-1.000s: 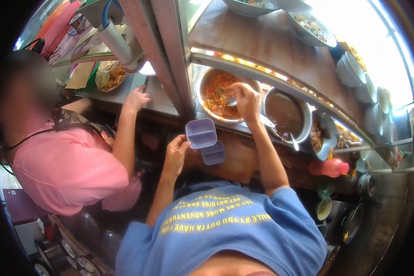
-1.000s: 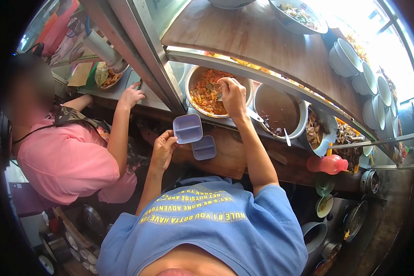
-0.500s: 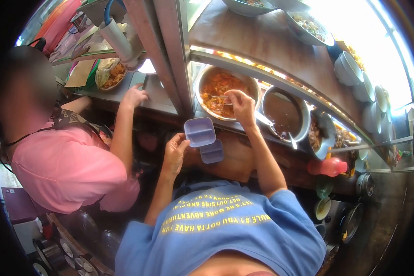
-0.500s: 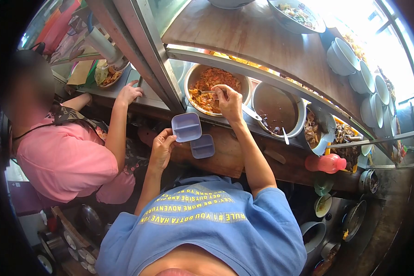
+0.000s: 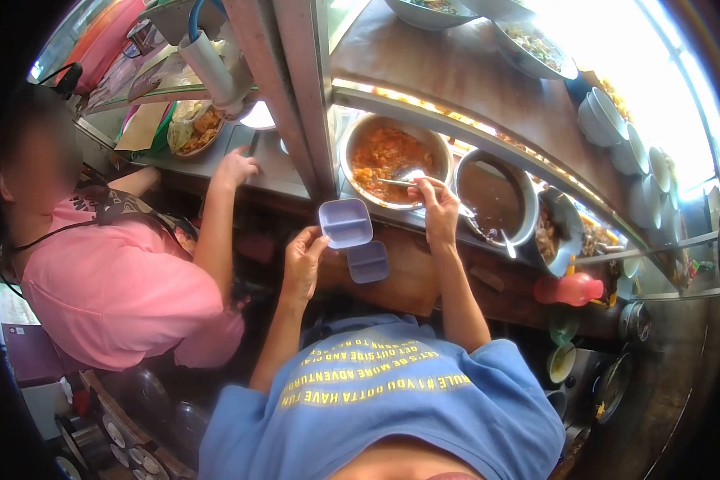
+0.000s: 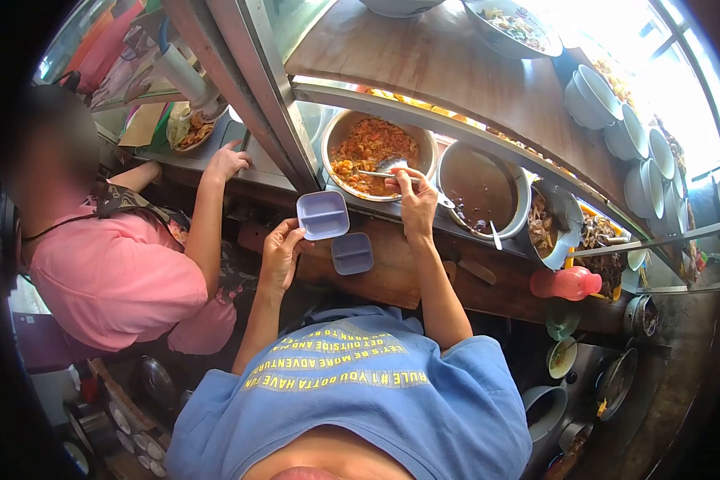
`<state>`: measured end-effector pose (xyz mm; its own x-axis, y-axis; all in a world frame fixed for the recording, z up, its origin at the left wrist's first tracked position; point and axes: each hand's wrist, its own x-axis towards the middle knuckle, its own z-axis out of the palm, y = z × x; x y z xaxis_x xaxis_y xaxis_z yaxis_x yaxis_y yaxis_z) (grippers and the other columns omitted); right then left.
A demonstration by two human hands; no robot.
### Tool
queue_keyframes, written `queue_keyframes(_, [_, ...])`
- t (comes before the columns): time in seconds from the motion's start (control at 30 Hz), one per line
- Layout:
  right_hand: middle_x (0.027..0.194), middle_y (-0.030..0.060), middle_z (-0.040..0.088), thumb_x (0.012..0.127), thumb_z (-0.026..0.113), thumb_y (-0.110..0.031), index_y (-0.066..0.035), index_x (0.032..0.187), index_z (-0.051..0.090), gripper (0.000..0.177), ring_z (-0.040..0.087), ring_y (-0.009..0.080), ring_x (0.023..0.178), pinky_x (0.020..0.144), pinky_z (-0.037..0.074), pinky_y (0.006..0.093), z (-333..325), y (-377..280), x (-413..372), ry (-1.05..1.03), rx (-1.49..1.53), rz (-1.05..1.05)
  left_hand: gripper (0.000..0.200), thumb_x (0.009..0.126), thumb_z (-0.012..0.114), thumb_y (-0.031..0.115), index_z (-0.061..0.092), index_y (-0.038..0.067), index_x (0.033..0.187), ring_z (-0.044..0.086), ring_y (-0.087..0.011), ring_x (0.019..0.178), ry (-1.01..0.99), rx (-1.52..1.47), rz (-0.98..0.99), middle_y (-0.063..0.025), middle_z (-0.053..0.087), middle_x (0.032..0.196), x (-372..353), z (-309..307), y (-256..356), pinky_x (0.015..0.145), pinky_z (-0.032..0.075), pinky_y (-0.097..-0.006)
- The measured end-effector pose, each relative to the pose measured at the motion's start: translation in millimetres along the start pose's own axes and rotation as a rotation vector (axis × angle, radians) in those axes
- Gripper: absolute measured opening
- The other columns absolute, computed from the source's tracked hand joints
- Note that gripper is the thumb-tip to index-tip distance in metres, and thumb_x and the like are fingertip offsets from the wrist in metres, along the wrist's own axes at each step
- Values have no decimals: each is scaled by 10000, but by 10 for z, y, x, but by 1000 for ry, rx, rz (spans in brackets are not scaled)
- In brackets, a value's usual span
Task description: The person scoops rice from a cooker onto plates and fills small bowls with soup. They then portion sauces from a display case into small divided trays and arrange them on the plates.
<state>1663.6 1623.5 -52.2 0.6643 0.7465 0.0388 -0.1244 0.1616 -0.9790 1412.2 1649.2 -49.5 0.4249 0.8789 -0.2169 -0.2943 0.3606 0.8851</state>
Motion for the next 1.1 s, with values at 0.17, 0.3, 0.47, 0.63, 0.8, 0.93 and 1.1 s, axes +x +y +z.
queue_keyframes(0.17, [868, 119, 682, 922, 580, -86, 74, 990, 630, 181, 662, 132, 732, 721, 542, 235, -106, -102, -19, 40, 93, -11, 197, 913, 553, 81, 598, -22, 1075, 618, -93, 789, 0, -3, -1, -61, 653, 948, 51, 57, 22, 685, 532, -233])
queue_keyframes(0.3, [894, 118, 678, 914, 595, -85, 61, 984, 639, 168, 659, 135, 756, 736, 556, 249, -224, -319, -110, 52, 154, -43, 210, 913, 560, 92, 602, -27, 1080, 635, -114, 782, -29, -53, -22, -73, 660, 942, 104, 141, 1, 662, 544, -233])
queue_keyframes(0.47, [900, 93, 680, 919, 589, -84, 35, 981, 660, 151, 648, 122, 766, 751, 540, 244, -321, -630, -402, 9, 112, -54, 216, 912, 560, 91, 602, -38, 1080, 647, -140, 757, -68, -72, -57, -90, 663, 927, 139, 258, -35, 673, 550, -243])
queue_keyframes(0.63, [912, 74, 671, 924, 566, -43, 39, 969, 661, 133, 626, 110, 816, 802, 505, 249, -373, -687, -701, -185, -119, -101, 217, 913, 555, 86, 600, -43, 1081, 648, -144, 754, -105, -87, -85, -96, 664, 918, 164, 368, -92, 684, 552, -245])
queue_keyframes(0.8, [973, 95, 653, 915, 557, 0, 49, 959, 648, 113, 612, 119, 871, 817, 498, 250, -423, -784, -782, -208, -97, -180, 217, 913, 552, 83, 597, -48, 1081, 648, -144, 754, -143, -118, -120, -100, 665, 921, 169, 426, -111, 690, 551, -243])
queue_keyframes(0.93, [968, 107, 646, 903, 556, 28, 55, 959, 643, 106, 607, 120, 880, 821, 494, 250, -451, -890, -803, -230, -145, -242, 223, 913, 559, 87, 594, -50, 1085, 648, -145, 755, -148, -147, -140, -101, 664, 920, 170, 433, -137, 695, 552, -241])
queue_keyframes(1.1, [949, 105, 646, 901, 553, 34, 53, 957, 644, 109, 609, 116, 861, 805, 499, 250, -464, -874, -810, -218, -161, -250, 225, 912, 568, 95, 594, -46, 1086, 649, -144, 759, -164, -140, -115, -99, 664, 920, 156, 441, -155, 697, 553, -242])
